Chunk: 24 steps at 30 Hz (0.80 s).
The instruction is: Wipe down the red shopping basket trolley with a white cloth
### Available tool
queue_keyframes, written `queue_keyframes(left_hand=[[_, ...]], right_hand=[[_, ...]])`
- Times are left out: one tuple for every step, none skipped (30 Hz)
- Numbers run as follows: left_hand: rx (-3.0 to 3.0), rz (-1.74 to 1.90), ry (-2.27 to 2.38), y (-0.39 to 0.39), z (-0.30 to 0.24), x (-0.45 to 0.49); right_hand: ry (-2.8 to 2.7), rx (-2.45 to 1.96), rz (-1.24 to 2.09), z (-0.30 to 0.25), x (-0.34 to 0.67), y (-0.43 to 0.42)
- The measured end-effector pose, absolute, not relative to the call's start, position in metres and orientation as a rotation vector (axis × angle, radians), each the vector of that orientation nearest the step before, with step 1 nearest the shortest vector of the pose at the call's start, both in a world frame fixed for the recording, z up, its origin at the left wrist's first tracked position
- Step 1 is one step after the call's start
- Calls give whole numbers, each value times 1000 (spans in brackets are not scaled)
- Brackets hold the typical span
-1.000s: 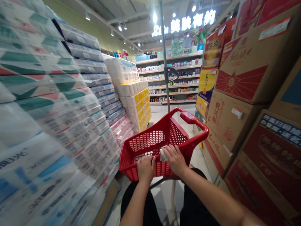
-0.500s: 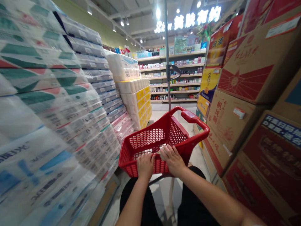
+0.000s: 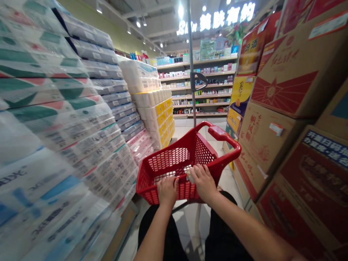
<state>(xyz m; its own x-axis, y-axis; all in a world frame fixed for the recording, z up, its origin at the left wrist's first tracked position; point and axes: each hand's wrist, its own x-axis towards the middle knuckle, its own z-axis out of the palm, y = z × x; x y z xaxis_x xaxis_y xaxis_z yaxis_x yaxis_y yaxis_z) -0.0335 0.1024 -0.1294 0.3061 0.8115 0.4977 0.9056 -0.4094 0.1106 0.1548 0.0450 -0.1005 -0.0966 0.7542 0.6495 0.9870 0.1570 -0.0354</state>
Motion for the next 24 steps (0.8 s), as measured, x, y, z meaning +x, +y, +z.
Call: queue_keyframes(left_hand=[[-2375, -732, -1577, 103, -130, -34], [-2373, -732, -1568, 103, -131, -34], [-2372, -732, -1561, 103, -132, -34], [-2372, -730, -1555, 104, -133, -34], [-2375, -730, -1551, 104, -133, -34], [-2377, -729, -1550, 103, -133, -35], [-2380, -728, -1551, 103, -133, -35], [-2384, -726, -1552, 103, -132, -35], [-2387, -726, -1553, 102, -132, -35], [-2388, -729, -1554, 102, -131, -36], [-2388, -734, -1556, 102, -131, -36], [-2389, -740, -1555, 102, -130, -36], [-2390, -748, -1553, 102, -130, -36], [-2390, -754, -1550, 102, -130, -36], [-2389, -758, -1548, 102, -130, -35], [-2388, -758, -1546, 102, -130, -35], [-2385, -758, -1546, 102, -129, -35], [-2381, -758, -1550, 102, -129, -35], [-2378, -760, -1554, 102, -129, -34], [-2378, -763, -1556, 102, -129, -34], [-2381, -767, -1558, 102, -129, -34], [-2384, -772, -1559, 101, -128, -34], [-2388, -776, -1559, 101, -128, -34], [-2392, -779, -1559, 101, -128, -34]], right_hand=[[-1938, -1623, -584, -100, 155, 45], [-1984, -1608, -557, -96, 156, 45], [-2015, -1633, -486, -89, 158, 47], [-2027, -1676, -414, -81, 161, 48], [-2014, -1732, -375, -73, 165, 50], [-1971, -1790, -384, -67, 168, 52], [-1905, -1823, -423, -65, 171, 53], [-1836, -1824, -472, -66, 173, 52], [-1797, -1793, -513, -70, 174, 51], [-1801, -1732, -550, -77, 175, 49], [-1829, -1665, -590, -83, 175, 46], [-1849, -1609, -630, -88, 176, 42], [-1870, -1581, -636, -90, 177, 39], [-1895, -1573, -605, -89, 179, 36], [-1914, -1591, -551, -85, 182, 35], [-1916, -1625, -499, -79, 185, 34], [-1871, -1670, -480, -74, 188, 34], [-1818, -1693, -491, -70, 191, 35], [-1766, -1699, -514, -69, 193, 36], [-1727, -1687, -545, -70, 194, 38], [-1705, -1658, -578, -74, 194, 39], [-1704, -1620, -607, -79, 193, 41], [-1715, -1584, -637, -84, 192, 42], [-1738, -1564, -652, -87, 191, 43]])
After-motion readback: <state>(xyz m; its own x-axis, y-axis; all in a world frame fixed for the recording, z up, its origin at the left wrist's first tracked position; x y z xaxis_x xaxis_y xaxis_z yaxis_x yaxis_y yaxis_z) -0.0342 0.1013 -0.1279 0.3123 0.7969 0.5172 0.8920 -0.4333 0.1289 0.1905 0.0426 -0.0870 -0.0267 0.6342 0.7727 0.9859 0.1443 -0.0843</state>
